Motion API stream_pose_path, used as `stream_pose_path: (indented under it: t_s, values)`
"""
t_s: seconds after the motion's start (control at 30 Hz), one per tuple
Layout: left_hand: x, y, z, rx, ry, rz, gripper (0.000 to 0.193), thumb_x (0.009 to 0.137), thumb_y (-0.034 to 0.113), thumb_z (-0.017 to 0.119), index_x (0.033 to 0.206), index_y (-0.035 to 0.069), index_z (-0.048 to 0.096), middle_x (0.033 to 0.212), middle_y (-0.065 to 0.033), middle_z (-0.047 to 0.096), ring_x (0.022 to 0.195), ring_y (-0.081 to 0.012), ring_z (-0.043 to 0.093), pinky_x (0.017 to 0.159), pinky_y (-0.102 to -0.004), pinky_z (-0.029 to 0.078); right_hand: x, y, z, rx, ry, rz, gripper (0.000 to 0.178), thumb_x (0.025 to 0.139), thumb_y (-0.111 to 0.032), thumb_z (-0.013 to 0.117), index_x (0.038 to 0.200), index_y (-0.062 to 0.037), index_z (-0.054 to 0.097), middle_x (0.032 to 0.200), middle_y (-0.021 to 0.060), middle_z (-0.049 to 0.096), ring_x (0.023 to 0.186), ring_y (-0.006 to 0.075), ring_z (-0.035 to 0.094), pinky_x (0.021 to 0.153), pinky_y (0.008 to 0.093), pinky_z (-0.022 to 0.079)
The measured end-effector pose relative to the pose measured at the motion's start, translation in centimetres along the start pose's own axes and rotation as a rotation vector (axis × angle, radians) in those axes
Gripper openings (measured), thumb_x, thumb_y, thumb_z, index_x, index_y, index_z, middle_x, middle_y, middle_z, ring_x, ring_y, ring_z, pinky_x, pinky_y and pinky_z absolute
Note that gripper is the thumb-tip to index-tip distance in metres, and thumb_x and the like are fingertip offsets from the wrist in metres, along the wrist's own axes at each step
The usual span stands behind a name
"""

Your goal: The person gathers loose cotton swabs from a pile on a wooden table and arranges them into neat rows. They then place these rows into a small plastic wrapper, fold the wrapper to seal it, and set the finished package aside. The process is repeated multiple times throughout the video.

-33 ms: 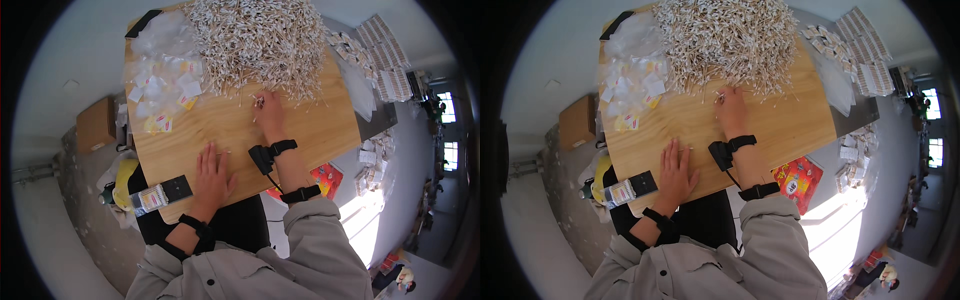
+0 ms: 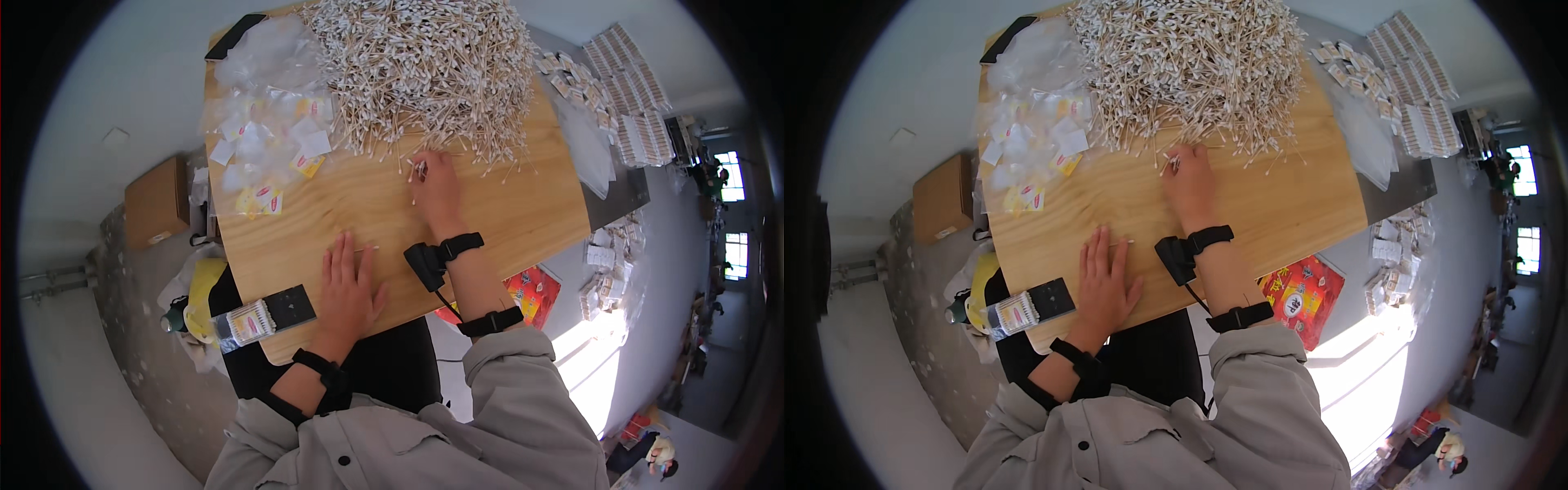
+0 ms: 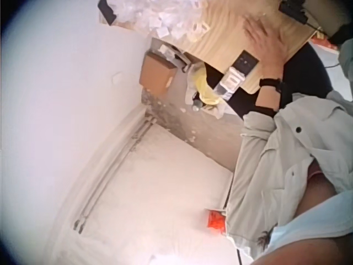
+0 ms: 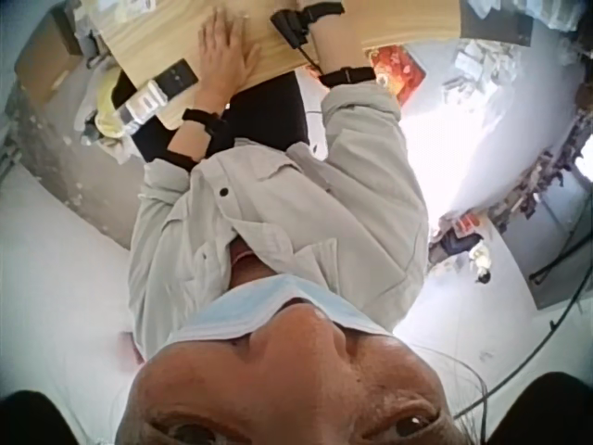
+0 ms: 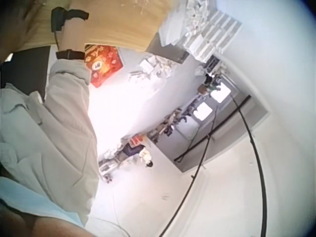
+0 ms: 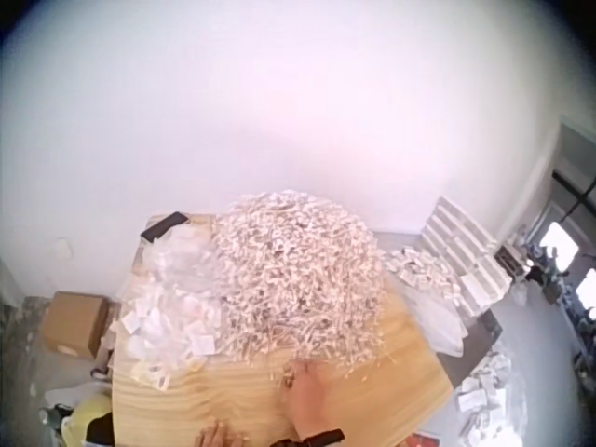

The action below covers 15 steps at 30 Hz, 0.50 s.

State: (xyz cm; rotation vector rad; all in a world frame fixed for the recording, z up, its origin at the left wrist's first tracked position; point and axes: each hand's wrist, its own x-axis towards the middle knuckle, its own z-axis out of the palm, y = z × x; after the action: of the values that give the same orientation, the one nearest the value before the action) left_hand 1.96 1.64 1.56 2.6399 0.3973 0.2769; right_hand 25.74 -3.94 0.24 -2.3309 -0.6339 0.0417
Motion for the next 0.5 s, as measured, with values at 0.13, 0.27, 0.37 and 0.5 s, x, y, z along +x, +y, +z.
stream_pose_path:
  t_s: [0.13, 0.27, 0.37, 0.5]
  values:
    - [0.0, 0.0, -0.3, -0.016, 0.009, 0.004, 0.072, 0.083, 0.030, 0.067, 0.143, 0.003, 0.039, 0.152, -0.0273, 0.026, 0.143, -0.0437, 0.024, 0.116, -0.0544, 0.020, -3.2, -2.9, 1.1, 0.228, -0.129, -0.099, 0.026, 0.082, -0.006, 0.066, 0.108, -0.0092, 0.063, 0.104, 0.0109, 0.057, 0.087, 0.0260, 0.064, 0.074, 0.0356, 0.052]
    - [0.3, 0.1, -0.9, -0.003, -0.046, -0.002, 0.068, 0.084, 0.031, 0.066, 0.141, 0.004, 0.042, 0.152, -0.0263, 0.027, 0.143, -0.0414, 0.025, 0.115, -0.0544, 0.021, -4.3, -4.4, 2.6, 0.743, -0.287, -0.084, 0.026, 0.088, -0.004, 0.062, 0.113, -0.0062, 0.064, 0.108, 0.0093, 0.059, 0.091, 0.0202, 0.065, 0.079, 0.0313, 0.053]
    - [0.1, -0.3, 0.1, -0.007, 0.016, 0.018, 0.064, 0.085, 0.031, 0.066, 0.140, 0.004, 0.045, 0.152, -0.0251, 0.029, 0.144, -0.0396, 0.025, 0.115, -0.0543, 0.021, -3.5, -4.1, 1.8, 0.937, -0.309, 0.029, 0.023, 0.092, -0.007, 0.059, 0.114, -0.0033, 0.064, 0.111, 0.0091, 0.060, 0.095, 0.0175, 0.064, 0.083, 0.0310, 0.053]
    - [0.1, -0.3, -0.1, -0.040, 0.022, 0.013, 0.063, 0.086, 0.032, 0.065, 0.139, 0.003, 0.046, 0.152, -0.0242, 0.030, 0.143, -0.0387, 0.026, 0.116, -0.0534, 0.022, -1.7, -0.2, -0.1, 0.763, -0.159, 0.172, 0.020, 0.091, -0.008, 0.059, 0.109, -0.0037, 0.066, 0.109, 0.0122, 0.059, 0.096, 0.0192, 0.064, 0.078, 0.0310, 0.052]
